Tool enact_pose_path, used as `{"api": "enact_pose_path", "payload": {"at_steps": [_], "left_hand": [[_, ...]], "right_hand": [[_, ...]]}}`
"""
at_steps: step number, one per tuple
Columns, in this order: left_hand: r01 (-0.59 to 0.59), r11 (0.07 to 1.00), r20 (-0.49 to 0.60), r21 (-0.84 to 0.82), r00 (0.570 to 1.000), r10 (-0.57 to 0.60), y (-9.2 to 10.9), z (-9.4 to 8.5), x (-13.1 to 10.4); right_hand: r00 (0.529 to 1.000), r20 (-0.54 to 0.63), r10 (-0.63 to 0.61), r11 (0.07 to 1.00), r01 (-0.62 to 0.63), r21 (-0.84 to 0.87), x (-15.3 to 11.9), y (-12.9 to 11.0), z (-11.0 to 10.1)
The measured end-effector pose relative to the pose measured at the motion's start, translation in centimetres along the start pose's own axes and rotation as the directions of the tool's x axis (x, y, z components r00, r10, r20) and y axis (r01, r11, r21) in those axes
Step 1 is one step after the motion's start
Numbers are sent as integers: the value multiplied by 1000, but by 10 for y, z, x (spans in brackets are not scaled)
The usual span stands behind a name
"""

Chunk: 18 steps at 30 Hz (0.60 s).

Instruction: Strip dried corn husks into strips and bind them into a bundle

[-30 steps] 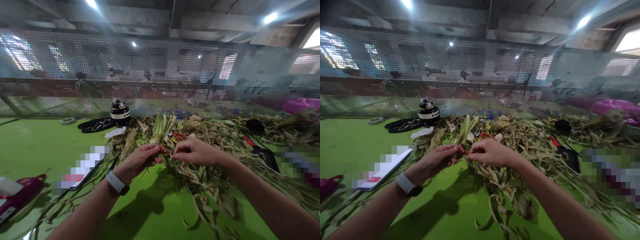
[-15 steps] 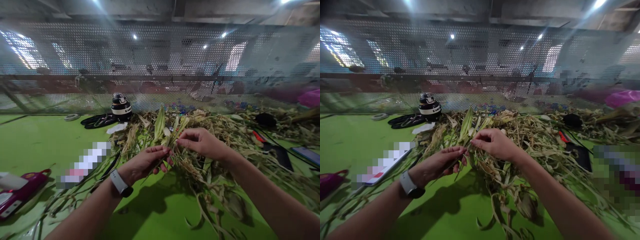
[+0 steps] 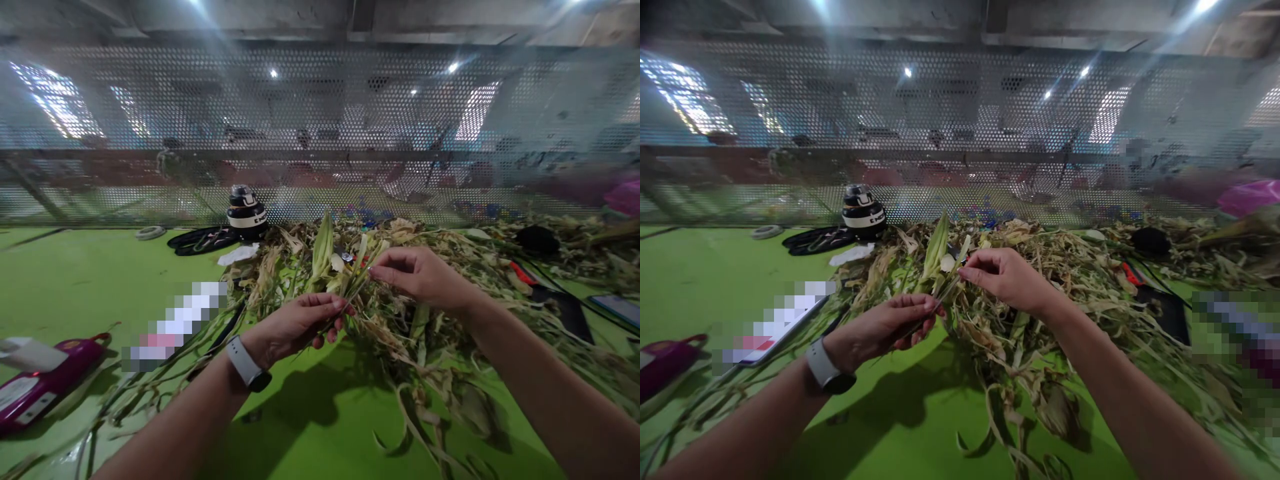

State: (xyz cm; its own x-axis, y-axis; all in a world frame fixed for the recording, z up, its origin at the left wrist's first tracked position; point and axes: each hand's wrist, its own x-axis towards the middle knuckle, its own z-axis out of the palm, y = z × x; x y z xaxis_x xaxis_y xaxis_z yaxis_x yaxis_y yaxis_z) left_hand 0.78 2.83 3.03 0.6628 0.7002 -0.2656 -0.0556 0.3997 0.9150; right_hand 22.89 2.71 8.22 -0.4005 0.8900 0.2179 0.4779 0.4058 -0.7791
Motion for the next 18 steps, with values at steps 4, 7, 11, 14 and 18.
{"api": "enact_pose_path", "payload": {"at_steps": [4,7,11,14,18], "left_hand": [[9,999,7,46,1000,-9,0,-2,-1],[18,997,-1,72,1000,-18,1,-3,-1],[33,994,17,101,999,-35,3,-2,-2],[36,992,33,117,999,-40,3,-1,-3],[36,991,44,126,998,-42,2,-1,-3]], "right_hand": [[1000,-17,11,999,-12,-45,-1,2,-6],[1000,-25,5,997,-6,-74,-1,2,-8],[999,-38,5,993,-9,-120,-2,2,-9],[998,-52,-21,988,13,-154,-2,3,-8],[994,-92,-50,985,35,-166,-2,3,-7]]}}
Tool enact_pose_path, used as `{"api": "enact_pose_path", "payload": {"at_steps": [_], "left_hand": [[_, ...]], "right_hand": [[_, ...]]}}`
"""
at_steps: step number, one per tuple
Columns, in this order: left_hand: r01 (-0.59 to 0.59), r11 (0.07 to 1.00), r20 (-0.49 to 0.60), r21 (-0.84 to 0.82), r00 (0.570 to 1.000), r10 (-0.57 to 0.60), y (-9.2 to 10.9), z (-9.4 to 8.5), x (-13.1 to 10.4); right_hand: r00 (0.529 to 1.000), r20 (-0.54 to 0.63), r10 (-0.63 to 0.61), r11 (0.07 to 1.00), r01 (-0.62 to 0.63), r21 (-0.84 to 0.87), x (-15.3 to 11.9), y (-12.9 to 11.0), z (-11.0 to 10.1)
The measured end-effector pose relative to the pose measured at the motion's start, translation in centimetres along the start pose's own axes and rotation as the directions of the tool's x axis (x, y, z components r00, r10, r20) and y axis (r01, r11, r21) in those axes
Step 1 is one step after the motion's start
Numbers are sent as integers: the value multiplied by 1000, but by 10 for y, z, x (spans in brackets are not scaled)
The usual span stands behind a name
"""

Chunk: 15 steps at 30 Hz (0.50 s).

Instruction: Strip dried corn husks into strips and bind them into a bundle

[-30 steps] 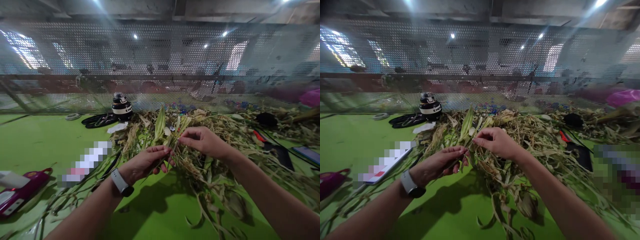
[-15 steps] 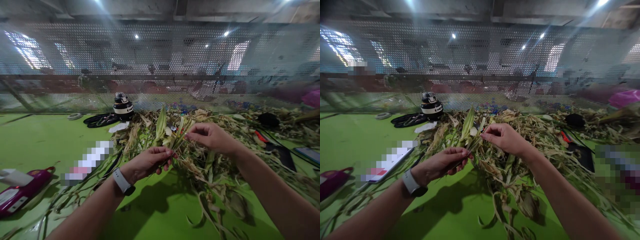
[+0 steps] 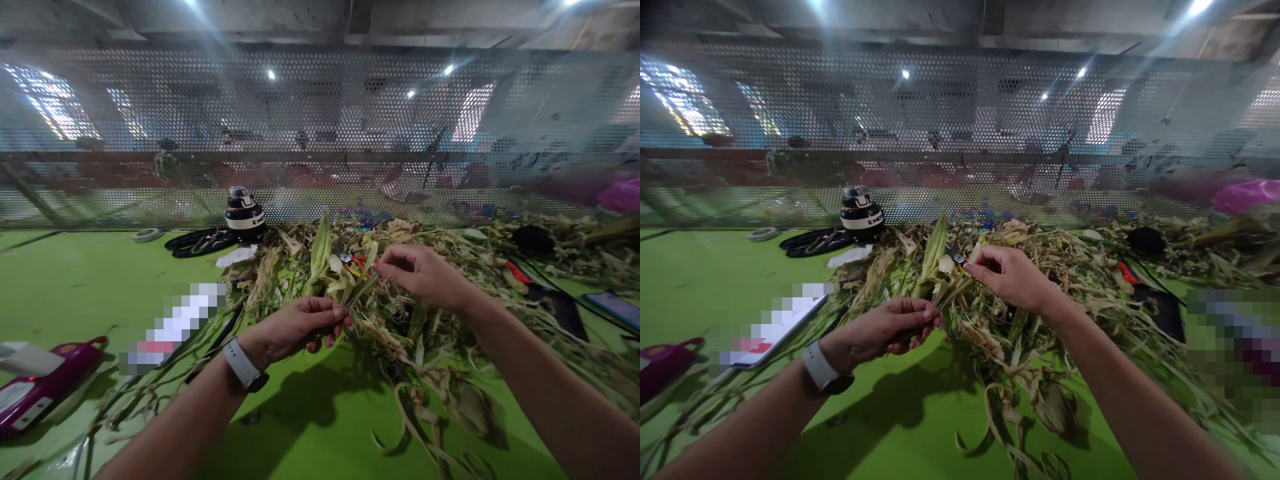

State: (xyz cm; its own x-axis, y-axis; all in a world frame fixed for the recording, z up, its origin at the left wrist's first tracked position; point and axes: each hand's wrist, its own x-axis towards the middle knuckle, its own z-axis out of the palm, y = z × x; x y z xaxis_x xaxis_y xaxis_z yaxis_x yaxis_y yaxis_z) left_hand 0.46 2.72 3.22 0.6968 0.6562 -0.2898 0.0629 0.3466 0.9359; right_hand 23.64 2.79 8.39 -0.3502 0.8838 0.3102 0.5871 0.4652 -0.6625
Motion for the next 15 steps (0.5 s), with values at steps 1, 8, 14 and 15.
{"api": "enact_pose_path", "payload": {"at_steps": [1,8,14,15], "left_hand": [[2,1000,4,-5,1000,-2,-1,0,0],[45,998,5,-51,999,-45,-3,-1,3],[36,999,-6,-13,999,-36,-3,-2,3],[35,999,-3,-8,999,-35,-3,-2,3]], "right_hand": [[1000,5,20,999,-20,36,0,-1,0],[964,236,121,770,-241,590,-1,-8,13],[978,203,45,938,-111,328,-2,-6,25],[981,193,28,971,-72,227,-2,-6,25]]}}
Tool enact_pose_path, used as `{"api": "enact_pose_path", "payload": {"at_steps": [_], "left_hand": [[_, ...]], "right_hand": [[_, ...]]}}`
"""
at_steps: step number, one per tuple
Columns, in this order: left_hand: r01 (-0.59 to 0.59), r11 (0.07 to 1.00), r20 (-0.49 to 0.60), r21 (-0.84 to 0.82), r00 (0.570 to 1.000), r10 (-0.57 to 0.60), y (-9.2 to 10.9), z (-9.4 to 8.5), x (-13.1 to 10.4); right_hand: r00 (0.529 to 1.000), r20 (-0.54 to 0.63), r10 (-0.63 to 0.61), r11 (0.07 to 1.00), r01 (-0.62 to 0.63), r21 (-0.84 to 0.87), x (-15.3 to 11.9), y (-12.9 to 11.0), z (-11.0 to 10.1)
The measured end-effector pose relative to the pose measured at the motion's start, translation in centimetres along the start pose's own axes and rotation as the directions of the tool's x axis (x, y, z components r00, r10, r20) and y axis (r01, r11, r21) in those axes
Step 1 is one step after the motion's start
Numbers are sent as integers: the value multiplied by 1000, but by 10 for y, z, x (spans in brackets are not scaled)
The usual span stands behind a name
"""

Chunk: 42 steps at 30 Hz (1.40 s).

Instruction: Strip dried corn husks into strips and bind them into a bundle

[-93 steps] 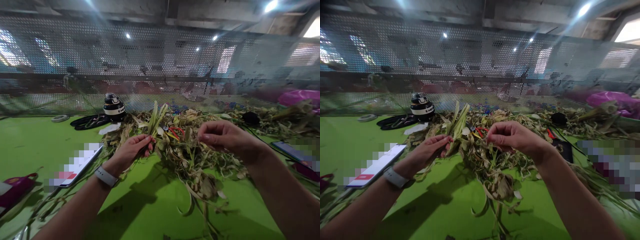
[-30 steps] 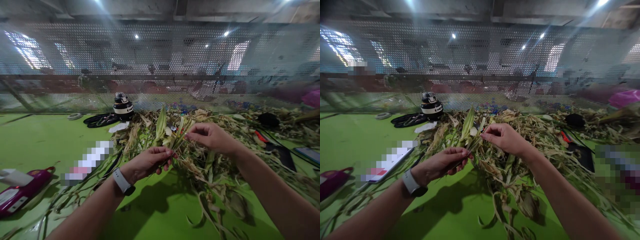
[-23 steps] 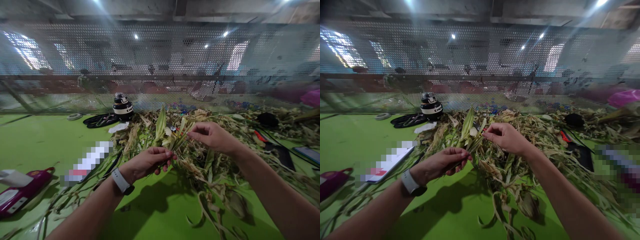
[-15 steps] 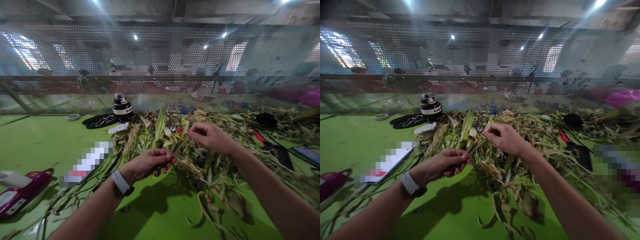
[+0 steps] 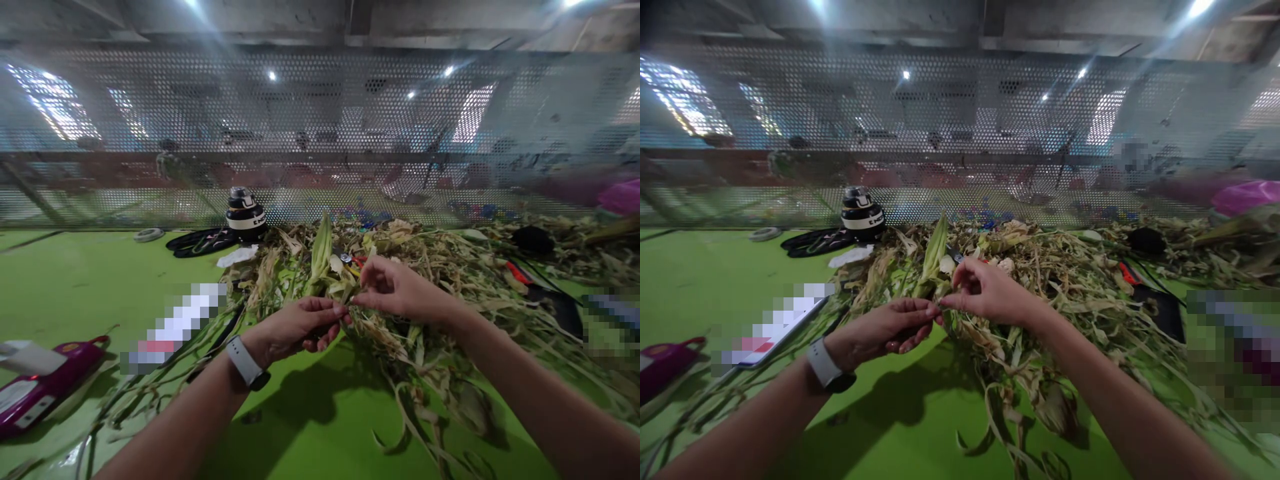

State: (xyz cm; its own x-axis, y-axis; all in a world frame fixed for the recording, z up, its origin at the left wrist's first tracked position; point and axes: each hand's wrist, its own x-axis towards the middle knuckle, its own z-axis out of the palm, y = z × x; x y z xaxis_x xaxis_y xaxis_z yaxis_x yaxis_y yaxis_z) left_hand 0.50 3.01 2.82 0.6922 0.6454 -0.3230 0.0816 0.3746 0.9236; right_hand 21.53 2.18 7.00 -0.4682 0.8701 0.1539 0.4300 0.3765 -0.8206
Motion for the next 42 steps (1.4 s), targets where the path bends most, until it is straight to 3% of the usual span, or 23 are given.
{"api": "enact_pose_path", "payload": {"at_steps": [3,7,10,15,25,28,31,42], "left_hand": [[9,1000,-12,-12,1000,-10,-1,0,1],[26,999,-25,-35,999,-27,-1,1,2],[34,999,-19,-30,999,-35,0,1,1],[46,999,-7,-19,999,-46,1,2,0],[28,1000,25,6,999,-28,1,4,-2],[21,1000,68,14,997,-22,0,4,-3],[5,1000,113,11,994,-6,-2,4,-2],[-167,944,68,-284,979,193,-7,12,7]], "right_hand": [[998,36,-45,963,53,-263,-2,-2,0],[977,144,-155,850,206,-484,-3,-3,-1],[959,206,-195,803,277,-527,-4,-5,-1],[955,239,-175,768,284,-574,-7,-9,-2],[966,116,-232,880,259,-399,-6,-10,-4],[977,127,-173,929,205,-309,-5,-12,1],[983,161,-91,935,140,-325,-5,-11,5],[995,62,-73,950,89,-300,-3,-7,5]]}}
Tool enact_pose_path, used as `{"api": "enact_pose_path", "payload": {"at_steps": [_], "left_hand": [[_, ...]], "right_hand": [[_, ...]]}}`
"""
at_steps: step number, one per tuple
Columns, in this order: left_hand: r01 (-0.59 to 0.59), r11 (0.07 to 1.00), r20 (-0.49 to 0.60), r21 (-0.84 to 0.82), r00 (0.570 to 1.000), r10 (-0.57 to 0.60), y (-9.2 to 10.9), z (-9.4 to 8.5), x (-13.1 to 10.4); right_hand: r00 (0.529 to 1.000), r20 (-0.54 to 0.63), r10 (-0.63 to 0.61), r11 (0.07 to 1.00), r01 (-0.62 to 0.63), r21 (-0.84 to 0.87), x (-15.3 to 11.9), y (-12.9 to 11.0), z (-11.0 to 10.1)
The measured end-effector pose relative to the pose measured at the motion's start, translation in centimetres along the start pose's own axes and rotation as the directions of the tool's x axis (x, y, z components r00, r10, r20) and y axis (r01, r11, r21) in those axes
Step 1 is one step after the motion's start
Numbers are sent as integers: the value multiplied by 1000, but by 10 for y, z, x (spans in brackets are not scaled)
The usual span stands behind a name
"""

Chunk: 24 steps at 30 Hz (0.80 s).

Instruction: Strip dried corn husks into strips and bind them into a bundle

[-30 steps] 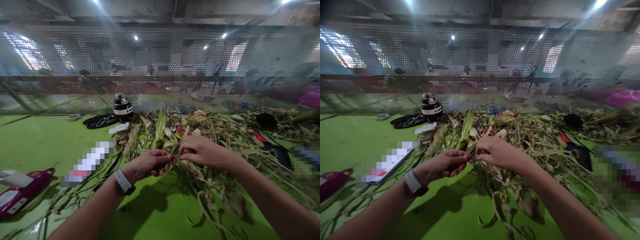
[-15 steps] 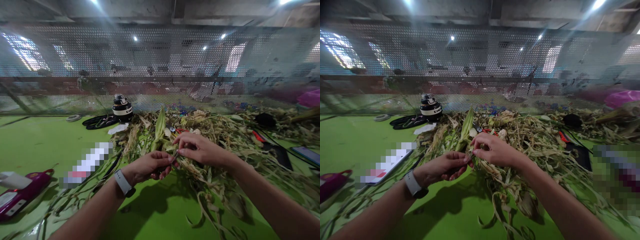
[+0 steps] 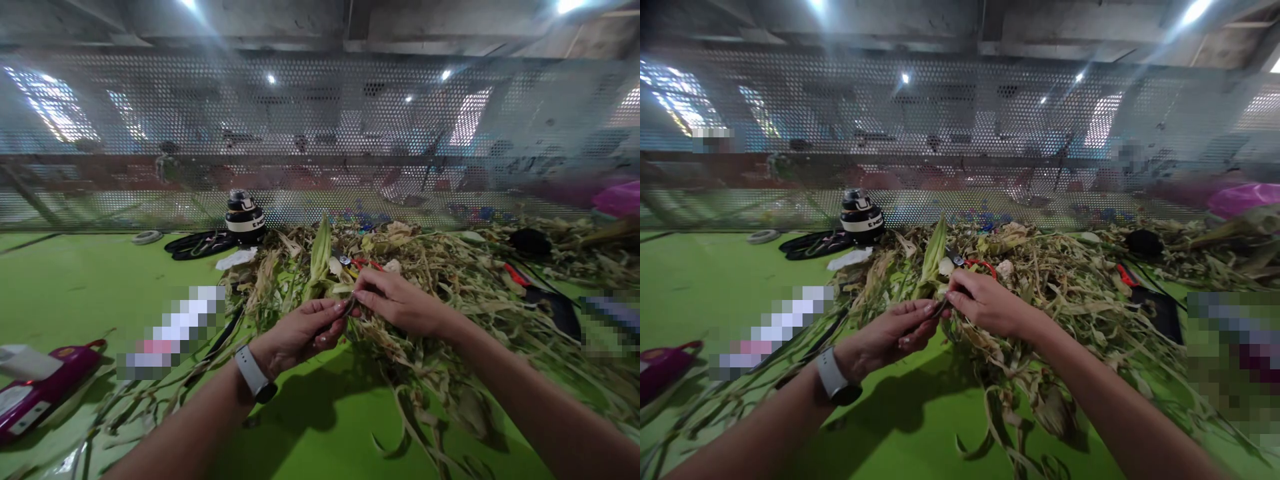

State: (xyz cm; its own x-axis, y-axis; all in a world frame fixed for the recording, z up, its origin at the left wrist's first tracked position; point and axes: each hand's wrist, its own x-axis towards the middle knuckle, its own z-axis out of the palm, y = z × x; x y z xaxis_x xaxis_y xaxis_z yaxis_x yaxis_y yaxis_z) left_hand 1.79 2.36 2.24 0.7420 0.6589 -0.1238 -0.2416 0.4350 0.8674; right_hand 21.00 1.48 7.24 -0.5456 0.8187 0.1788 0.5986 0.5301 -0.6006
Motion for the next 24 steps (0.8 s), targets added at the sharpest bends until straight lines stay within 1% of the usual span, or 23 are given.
{"api": "enact_pose_path", "payload": {"at_steps": [3,6,8,10,13,16,18,20,22,24], "left_hand": [[-17,999,29,41,999,16,1,-3,-2],[-3,990,31,142,1000,-1,5,-5,-5],[7,968,-5,251,1000,-6,7,-5,-6],[6,938,-54,346,998,14,8,-5,-6],[0,905,-121,425,991,57,8,-3,-5],[16,855,-153,519,985,75,10,-2,-5],[17,812,-162,584,982,96,14,-1,-7],[17,761,-176,648,976,128,19,-2,-8],[26,704,-183,710,972,148,25,-2,-10],[36,656,-169,754,976,141,31,-2,-15]], "right_hand": [[1000,0,4,999,-4,46,0,0,1],[1000,-4,-5,1000,5,28,1,1,1],[1000,-23,-9,1000,9,-21,2,1,1],[999,-42,-12,998,9,-69,3,2,2],[998,-55,-24,994,18,-110,4,4,5],[997,-63,-46,990,37,-138,4,5,8],[997,-38,-69,986,62,-158,3,6,7],[994,-8,-111,979,108,-173,2,6,2],[989,-13,-147,973,143,-183,-2,5,-9],[993,-19,-120,980,116,-160,-7,3,-23]]}}
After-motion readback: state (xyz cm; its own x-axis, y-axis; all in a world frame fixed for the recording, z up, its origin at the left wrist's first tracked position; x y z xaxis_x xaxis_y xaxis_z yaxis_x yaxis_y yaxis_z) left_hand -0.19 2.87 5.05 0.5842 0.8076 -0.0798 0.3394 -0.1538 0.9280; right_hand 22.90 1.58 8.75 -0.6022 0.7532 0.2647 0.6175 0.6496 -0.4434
